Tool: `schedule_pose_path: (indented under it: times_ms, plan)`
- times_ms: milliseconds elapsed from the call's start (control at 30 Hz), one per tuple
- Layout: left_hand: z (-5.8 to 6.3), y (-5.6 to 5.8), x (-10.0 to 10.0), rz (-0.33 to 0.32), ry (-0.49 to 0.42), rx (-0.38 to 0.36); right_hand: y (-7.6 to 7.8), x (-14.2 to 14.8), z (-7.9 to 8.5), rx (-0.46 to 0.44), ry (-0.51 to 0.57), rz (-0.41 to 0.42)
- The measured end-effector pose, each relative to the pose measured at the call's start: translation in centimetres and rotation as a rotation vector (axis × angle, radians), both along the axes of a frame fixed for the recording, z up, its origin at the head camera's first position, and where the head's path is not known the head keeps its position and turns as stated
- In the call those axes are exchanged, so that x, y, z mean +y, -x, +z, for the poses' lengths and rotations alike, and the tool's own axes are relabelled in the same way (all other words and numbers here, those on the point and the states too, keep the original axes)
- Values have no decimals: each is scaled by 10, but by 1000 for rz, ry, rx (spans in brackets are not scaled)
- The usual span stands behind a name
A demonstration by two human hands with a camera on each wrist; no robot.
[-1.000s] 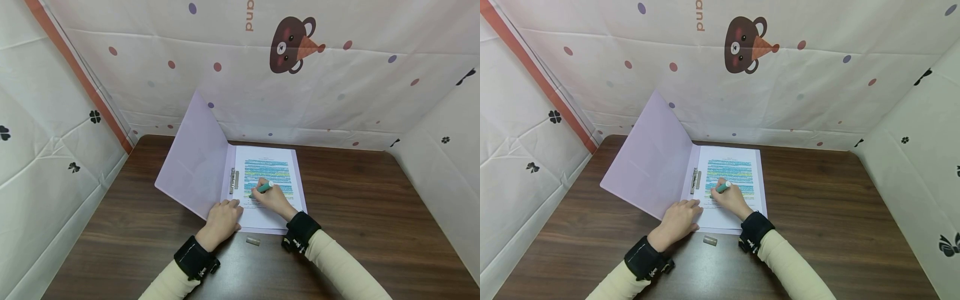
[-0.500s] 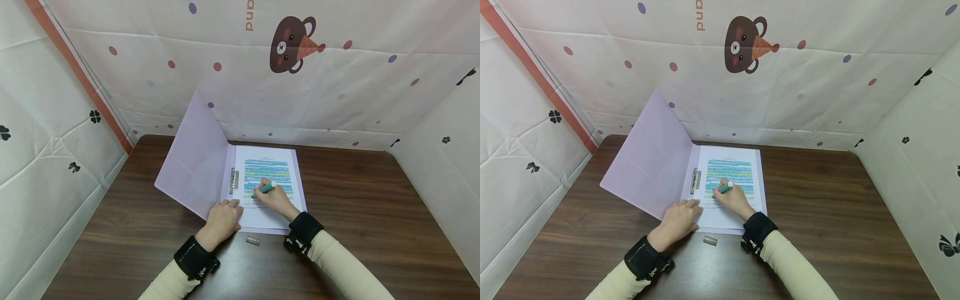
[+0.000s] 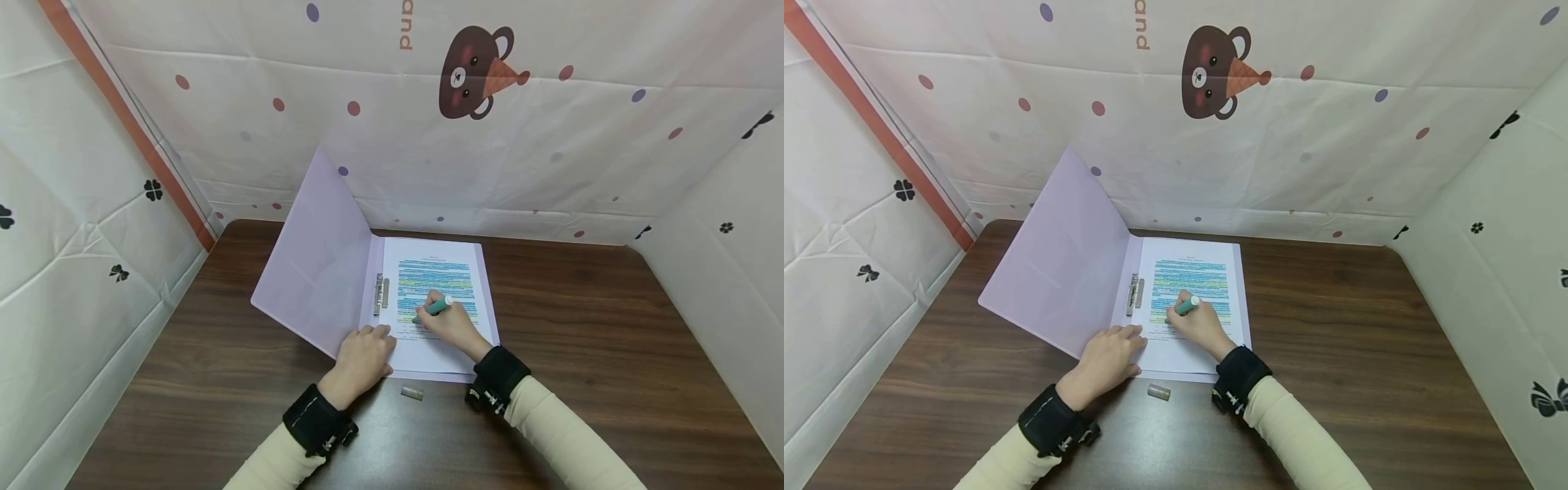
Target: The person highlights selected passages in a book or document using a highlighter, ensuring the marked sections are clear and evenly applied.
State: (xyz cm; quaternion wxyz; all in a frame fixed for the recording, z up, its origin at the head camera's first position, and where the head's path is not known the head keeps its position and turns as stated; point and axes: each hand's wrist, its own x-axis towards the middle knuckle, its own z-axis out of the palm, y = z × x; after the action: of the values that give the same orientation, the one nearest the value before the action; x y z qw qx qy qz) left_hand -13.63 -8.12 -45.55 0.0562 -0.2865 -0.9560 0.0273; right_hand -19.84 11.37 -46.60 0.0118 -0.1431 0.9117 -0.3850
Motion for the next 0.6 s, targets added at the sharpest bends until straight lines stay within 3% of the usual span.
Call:
schedule_pose_path:
  times_ms: [600]
  plan:
    - [0, 0, 0, 12, 15, -15, -1, 6, -1, -7, 14, -17]
